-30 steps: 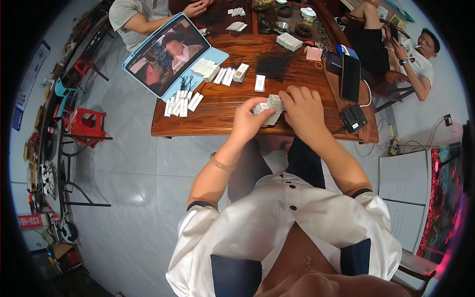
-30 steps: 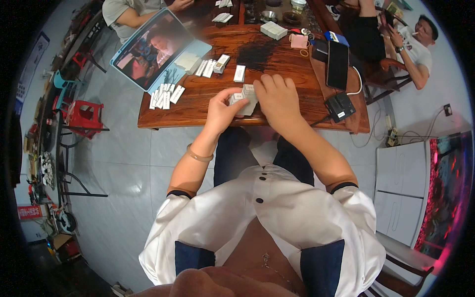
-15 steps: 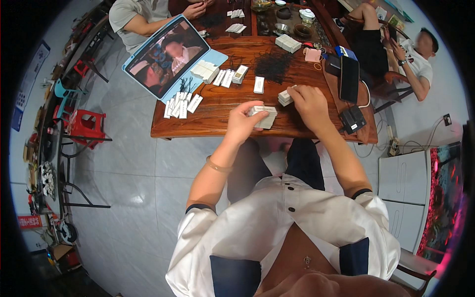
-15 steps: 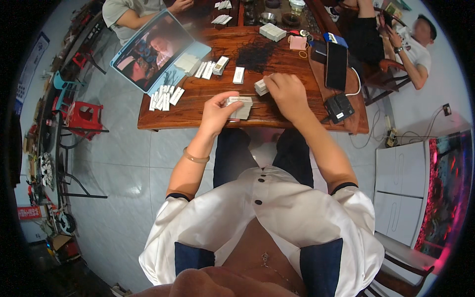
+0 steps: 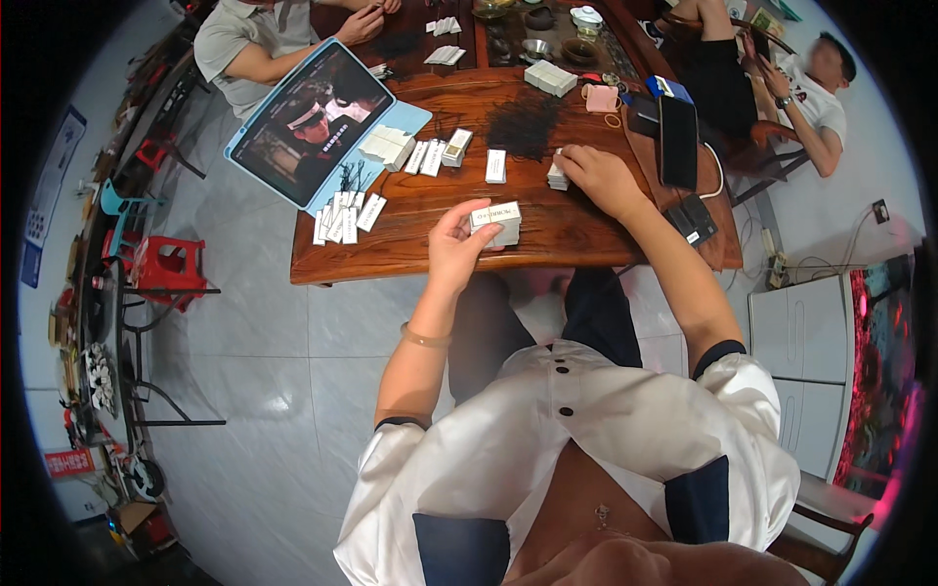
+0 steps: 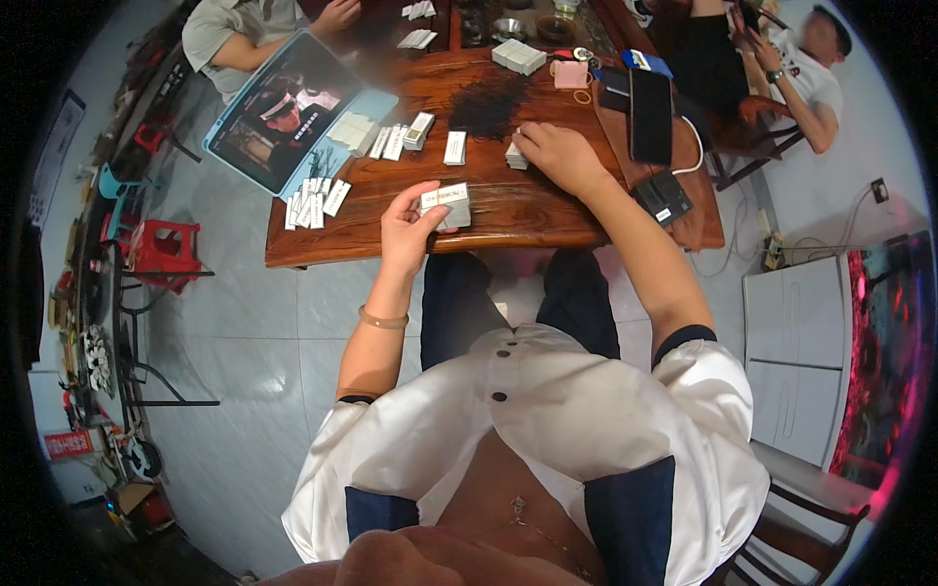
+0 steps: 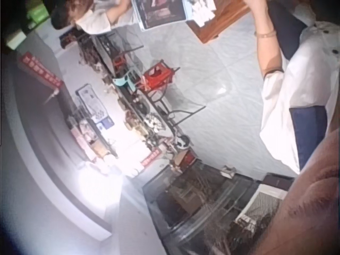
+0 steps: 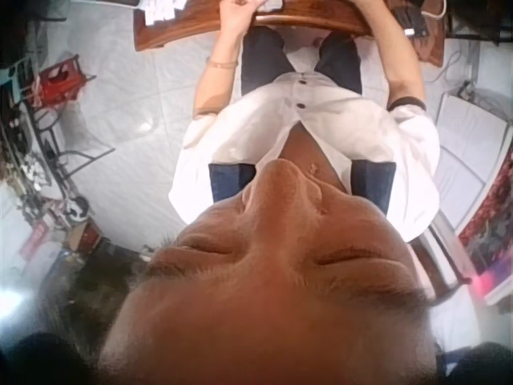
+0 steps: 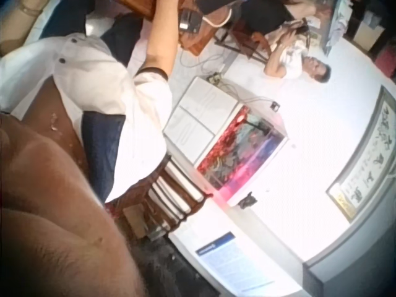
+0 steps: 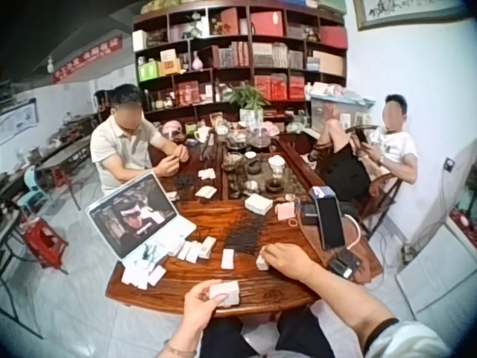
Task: Assembling small plastic electrical connectors by inserting metal pins into white housings.
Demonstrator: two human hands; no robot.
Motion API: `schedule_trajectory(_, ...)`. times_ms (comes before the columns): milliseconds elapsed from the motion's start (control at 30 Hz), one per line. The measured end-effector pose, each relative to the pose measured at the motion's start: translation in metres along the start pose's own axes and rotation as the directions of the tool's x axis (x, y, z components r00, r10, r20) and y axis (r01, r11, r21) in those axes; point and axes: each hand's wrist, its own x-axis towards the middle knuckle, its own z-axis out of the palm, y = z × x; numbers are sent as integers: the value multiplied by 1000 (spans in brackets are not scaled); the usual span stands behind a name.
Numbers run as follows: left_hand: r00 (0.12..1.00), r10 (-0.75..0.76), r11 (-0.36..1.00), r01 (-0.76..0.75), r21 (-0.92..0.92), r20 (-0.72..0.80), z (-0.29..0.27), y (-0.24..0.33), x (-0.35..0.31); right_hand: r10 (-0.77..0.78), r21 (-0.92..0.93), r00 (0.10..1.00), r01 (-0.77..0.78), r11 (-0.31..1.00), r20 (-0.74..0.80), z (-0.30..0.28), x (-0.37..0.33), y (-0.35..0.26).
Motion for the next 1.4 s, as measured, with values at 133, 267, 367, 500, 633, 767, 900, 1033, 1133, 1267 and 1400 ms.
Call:
schedule_trajectory(133,999,32,999,-32,-25,-27,-3,-3,1,91,38,990,-95,995,105,-6,-9,-7)
schedule_trajectory(267,997,78,997,-79,-25,-15,-1,-6,1,82,7,996,-83,997,30,-15,-15,-7)
schedule_trajectory(367,994,103,994,-104,-39,-34,4,-7,3,199,-3,979,-200,980,-35,-29,-17,-17)
schedule_trajectory(500,998,34,999,-32,33,-55,4,-11,5,363,537,931,-324,779,35,-39,-12,-50)
schedule_trajectory(633,991,101,988,-89,129,-93,6,-4,-6,323,842,859,-480,245,396,-54,5,-87)
schedule_trajectory(767,980,199,961,-200,189,26,15,-6,-5,323,880,843,-471,58,430,-43,-4,-91)
schedule_trajectory(900,927,343,889,-372,266,150,23,0,-7,193,794,794,-489,-361,577,-46,-5,-92)
schedule_trajectory(1033,897,388,840,-439,318,213,33,3,-12,235,790,788,-445,-420,569,-45,-7,-93)
schedule_trajectory(1133,888,406,823,-458,336,214,39,5,-13,292,809,784,-409,-423,548,-47,-8,-94)
schedule_trajectory(1267,858,466,788,-513,342,213,47,11,-13,387,831,766,-332,-446,514,-48,-11,-94)
schedule_trajectory(1400,917,353,862,-396,316,184,40,6,-16,357,806,770,-324,-495,529,-49,-15,-96)
